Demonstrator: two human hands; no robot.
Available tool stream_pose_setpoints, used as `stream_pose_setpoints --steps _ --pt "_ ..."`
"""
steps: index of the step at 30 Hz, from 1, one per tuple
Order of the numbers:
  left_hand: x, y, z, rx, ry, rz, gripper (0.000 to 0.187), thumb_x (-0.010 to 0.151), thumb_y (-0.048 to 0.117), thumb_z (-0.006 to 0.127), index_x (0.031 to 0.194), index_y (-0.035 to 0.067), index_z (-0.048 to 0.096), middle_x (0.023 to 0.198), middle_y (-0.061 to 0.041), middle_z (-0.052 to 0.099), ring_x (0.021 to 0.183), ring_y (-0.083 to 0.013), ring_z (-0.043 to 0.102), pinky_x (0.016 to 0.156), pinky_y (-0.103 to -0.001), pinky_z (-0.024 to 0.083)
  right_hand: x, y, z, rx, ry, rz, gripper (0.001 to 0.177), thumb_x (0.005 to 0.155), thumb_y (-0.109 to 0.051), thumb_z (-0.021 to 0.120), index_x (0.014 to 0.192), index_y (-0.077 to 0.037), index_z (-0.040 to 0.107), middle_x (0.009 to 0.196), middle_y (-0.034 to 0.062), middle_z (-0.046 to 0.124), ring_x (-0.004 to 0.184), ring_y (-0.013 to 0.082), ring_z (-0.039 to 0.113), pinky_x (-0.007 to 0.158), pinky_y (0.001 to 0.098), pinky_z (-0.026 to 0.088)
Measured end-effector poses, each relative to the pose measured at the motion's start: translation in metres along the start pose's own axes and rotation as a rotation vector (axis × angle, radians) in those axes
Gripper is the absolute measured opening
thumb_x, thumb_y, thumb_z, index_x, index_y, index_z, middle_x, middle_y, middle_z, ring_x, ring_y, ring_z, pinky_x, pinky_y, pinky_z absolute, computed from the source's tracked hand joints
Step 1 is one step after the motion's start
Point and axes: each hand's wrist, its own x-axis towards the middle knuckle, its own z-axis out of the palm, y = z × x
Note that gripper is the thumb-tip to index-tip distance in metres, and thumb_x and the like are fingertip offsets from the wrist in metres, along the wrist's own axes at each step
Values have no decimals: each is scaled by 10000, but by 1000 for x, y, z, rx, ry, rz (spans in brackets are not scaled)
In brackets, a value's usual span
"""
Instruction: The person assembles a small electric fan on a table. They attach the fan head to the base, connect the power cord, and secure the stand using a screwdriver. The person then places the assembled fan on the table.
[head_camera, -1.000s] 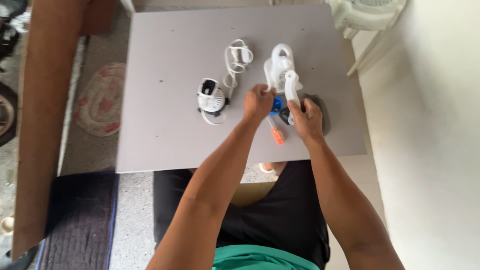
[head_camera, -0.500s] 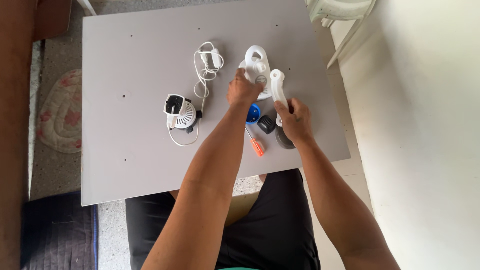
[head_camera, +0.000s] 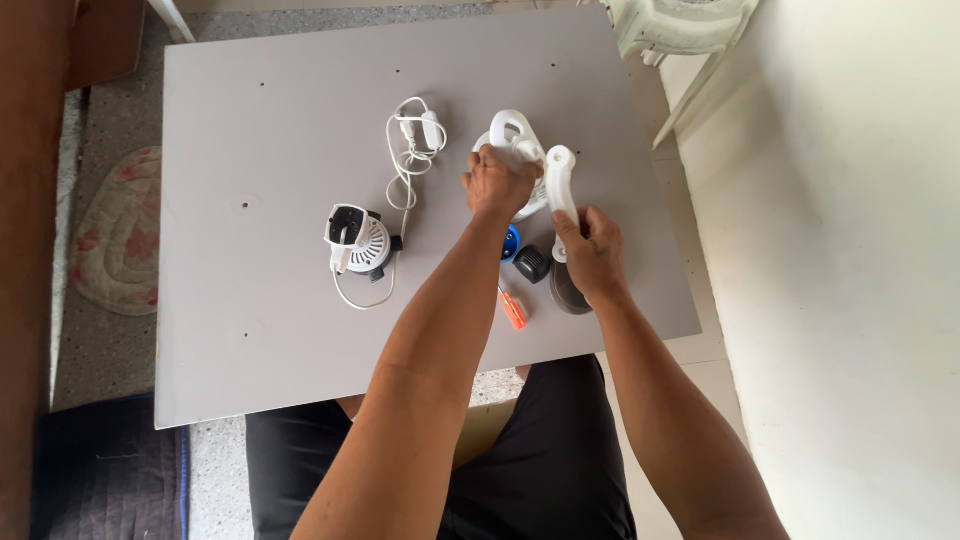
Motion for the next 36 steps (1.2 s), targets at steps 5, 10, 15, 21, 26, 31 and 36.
stream_pose_setpoints --steps 5,10,15,21,26,31,36 --pt "7 5 -8 -63 167 99 914 688 600 816 1339 38 509 1365 -114 501 1301 -356 440 1088 -475 430 3 8 3 172 26 -72 315 987 -296 676 928 12 671 765 18 630 674 78 554 596 260 466" --pt "-24 -2 -57 -45 173 144 891 712 635 801 1278 -2 541 1345 -148 534 1315 -356 432 1068 -482 428 -3 -2 3 319 37 -147 325 1011 -316 680 933 -3 640 791 -15 591 693 59 508 599 247 433" --pt "-96 -54 -109 -212 56 117 797 704 548 813 1215 -25 599 1169 -171 687 1146 -330 618 957 -442 536 -22 -19 19 498 -35 -54 369 1017 -362 697 934 -12 615 784 -13 554 673 72 452 578 258 365" --pt "-142 -135 -125 -95 -70 138 773 680 527 848 1123 -67 630 1074 -195 699 1010 -312 714 856 -434 594 -59 -19 57 382 -191 -45 358 968 -366 701 1007 -11 691 850 -4 652 743 74 563 657 262 472" --pt "-110 -193 -114 12 30 304 739 631 514 874 1049 -58 668 1071 -197 700 1030 -325 689 894 -419 563 -100 0 87 97 -253 22 392 903 -375 716 997 4 701 866 90 712 748 150 631 657 324 495" --pt "-70 -207 -112 16 128 380 917 695 429 955 1283 -50 441 1204 -267 602 1136 -411 590 951 -454 488 -110 0 89 -3 -283 -31 414 935 -389 676 989 22 695 874 130 730 765 177 679 674 336 520" --pt "-78 -196 -124 6 39 278 1009 686 335 936 1429 47 317 1232 -219 674 1171 -388 643 1001 -446 512 -113 -19 86 -37 -287 -102 393 924 -368 680 1017 13 688 859 115 712 734 173 673 640 337 527"
